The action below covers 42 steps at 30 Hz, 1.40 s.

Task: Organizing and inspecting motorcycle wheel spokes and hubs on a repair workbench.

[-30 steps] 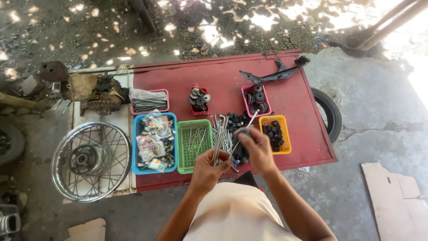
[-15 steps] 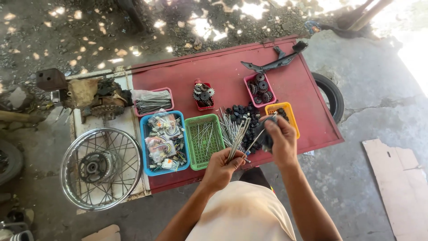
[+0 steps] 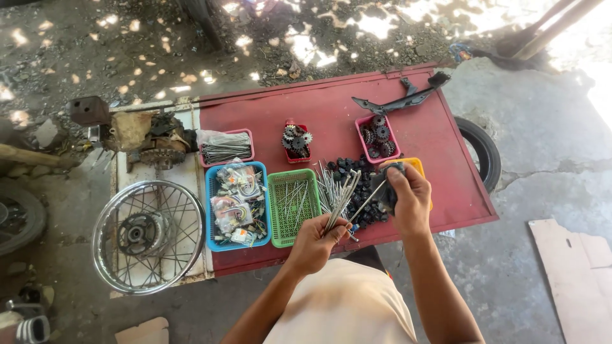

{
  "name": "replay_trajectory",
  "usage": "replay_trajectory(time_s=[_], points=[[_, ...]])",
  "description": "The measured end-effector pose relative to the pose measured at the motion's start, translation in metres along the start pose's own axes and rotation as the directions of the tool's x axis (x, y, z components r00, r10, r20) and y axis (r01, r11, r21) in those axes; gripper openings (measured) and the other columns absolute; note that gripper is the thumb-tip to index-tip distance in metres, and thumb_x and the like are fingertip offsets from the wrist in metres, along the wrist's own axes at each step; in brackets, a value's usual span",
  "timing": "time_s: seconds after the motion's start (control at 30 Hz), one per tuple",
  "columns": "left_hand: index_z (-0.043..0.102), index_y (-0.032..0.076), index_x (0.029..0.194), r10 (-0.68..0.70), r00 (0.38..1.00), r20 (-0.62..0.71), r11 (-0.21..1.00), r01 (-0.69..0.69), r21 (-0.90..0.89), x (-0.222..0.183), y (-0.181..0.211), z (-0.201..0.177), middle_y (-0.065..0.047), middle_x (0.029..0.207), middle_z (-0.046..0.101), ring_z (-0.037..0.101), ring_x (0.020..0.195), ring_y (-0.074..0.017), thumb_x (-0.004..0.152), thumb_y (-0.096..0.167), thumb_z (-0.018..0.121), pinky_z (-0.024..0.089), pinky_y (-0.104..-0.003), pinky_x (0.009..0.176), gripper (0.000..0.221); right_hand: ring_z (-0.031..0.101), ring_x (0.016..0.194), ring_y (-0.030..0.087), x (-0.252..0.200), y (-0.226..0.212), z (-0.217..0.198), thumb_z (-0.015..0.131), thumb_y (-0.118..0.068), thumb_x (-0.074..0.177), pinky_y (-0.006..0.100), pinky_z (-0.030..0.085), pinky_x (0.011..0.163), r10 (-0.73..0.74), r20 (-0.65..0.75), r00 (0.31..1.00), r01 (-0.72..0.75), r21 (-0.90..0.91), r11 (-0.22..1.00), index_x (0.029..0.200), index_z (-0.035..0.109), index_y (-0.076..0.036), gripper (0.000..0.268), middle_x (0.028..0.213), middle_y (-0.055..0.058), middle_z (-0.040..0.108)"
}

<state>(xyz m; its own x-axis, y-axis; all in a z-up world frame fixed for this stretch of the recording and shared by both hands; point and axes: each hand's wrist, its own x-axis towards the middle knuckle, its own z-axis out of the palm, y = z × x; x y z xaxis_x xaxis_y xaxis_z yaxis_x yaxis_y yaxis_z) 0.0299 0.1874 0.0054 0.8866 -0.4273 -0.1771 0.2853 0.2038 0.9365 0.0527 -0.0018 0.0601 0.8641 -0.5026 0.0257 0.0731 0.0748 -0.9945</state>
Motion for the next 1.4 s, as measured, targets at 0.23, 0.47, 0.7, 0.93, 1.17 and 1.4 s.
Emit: replay_trajectory(time_s=[0.23, 0.47, 0.7, 0.93, 1.17, 1.4], points=[[0.075, -0.004, 0.096, 0.085, 0.991, -0.106, 0.996, -0.088, -0.028, 0.033, -0.022, 0.044, -0.009, 0.079, 0.072, 0.063, 0.072, -0.0095, 0.086, -0.004, 0.080, 0.052, -0.023, 0.067, 0.012, 0.053, 0.065, 0.011, 0.003, 0.030, -0.031, 0.066, -0.015, 0.093, 0.023, 0.046, 0.057, 0.003, 0.255, 0.967, 0.018, -0.080, 0.997, 0.098, 0.079, -0.004, 0.018, 0.070, 0.008, 0.064], [0.073, -0.003, 0.088, 0.105, 0.964, -0.243, 0.993, -0.114, -0.022, 0.063, -0.049, 0.097, -0.009, 0.071, 0.068, 0.059, 0.057, -0.0056, 0.075, -0.005, 0.088, 0.048, -0.019, 0.053, 0.020, 0.061, 0.061, 0.013, 0.037, 0.016, -0.079, 0.068, -0.009, 0.089, 0.026, 0.052, 0.057, -0.043, 0.361, 0.931, 0.065, -0.047, 0.997, 0.094, 0.079, -0.003, 0.013, 0.071, 0.009, 0.065], [0.074, 0.003, 0.081, 0.118, 0.957, -0.263, 0.981, -0.073, 0.178, 0.071, -0.055, 0.142, -0.006, 0.069, 0.068, 0.053, 0.055, -0.0057, 0.075, -0.001, 0.089, 0.041, -0.020, 0.051, 0.016, 0.053, 0.071, 0.011, 0.076, -0.014, -0.118, 0.062, -0.013, 0.096, 0.025, 0.049, 0.063, -0.134, 0.201, 0.970, 0.137, 0.000, 0.991, 0.096, 0.076, -0.003, 0.018, 0.082, 0.009, 0.067], [0.071, -0.001, 0.084, 0.131, 0.948, -0.290, 0.987, -0.097, 0.127, 0.081, -0.057, 0.166, -0.008, 0.069, 0.064, 0.054, 0.058, -0.0099, 0.077, -0.008, 0.083, 0.046, -0.024, 0.055, 0.016, 0.063, 0.060, 0.016, 0.059, 0.034, -0.147, 0.070, -0.009, 0.090, 0.029, 0.053, 0.056, -0.038, 0.484, 0.874, 0.057, -0.023, 0.998, 0.091, 0.081, -0.003, 0.013, 0.074, 0.014, 0.071], [0.071, 0.001, 0.082, 0.076, 0.952, -0.296, 0.992, -0.043, 0.115, 0.062, -0.070, 0.183, -0.009, 0.070, 0.065, 0.053, 0.059, -0.0108, 0.081, -0.004, 0.083, 0.044, -0.024, 0.056, 0.013, 0.060, 0.071, 0.013, 0.090, -0.006, -0.164, 0.060, -0.013, 0.099, 0.029, 0.054, 0.064, -0.059, 0.366, 0.929, 0.077, -0.035, 0.996, 0.102, 0.077, -0.002, 0.020, 0.081, 0.011, 0.069], [0.073, -0.001, 0.088, 0.119, 0.918, -0.379, 0.993, -0.118, 0.025, 0.052, -0.058, 0.162, -0.007, 0.073, 0.067, 0.059, 0.066, -0.0101, 0.084, -0.006, 0.079, 0.049, -0.025, 0.063, 0.009, 0.063, 0.076, 0.017, 0.044, 0.034, -0.132, 0.066, -0.010, 0.093, 0.034, 0.054, 0.072, -0.028, 0.650, 0.760, 0.108, -0.083, 0.991, 0.104, 0.079, -0.005, 0.018, 0.087, 0.012, 0.070]])
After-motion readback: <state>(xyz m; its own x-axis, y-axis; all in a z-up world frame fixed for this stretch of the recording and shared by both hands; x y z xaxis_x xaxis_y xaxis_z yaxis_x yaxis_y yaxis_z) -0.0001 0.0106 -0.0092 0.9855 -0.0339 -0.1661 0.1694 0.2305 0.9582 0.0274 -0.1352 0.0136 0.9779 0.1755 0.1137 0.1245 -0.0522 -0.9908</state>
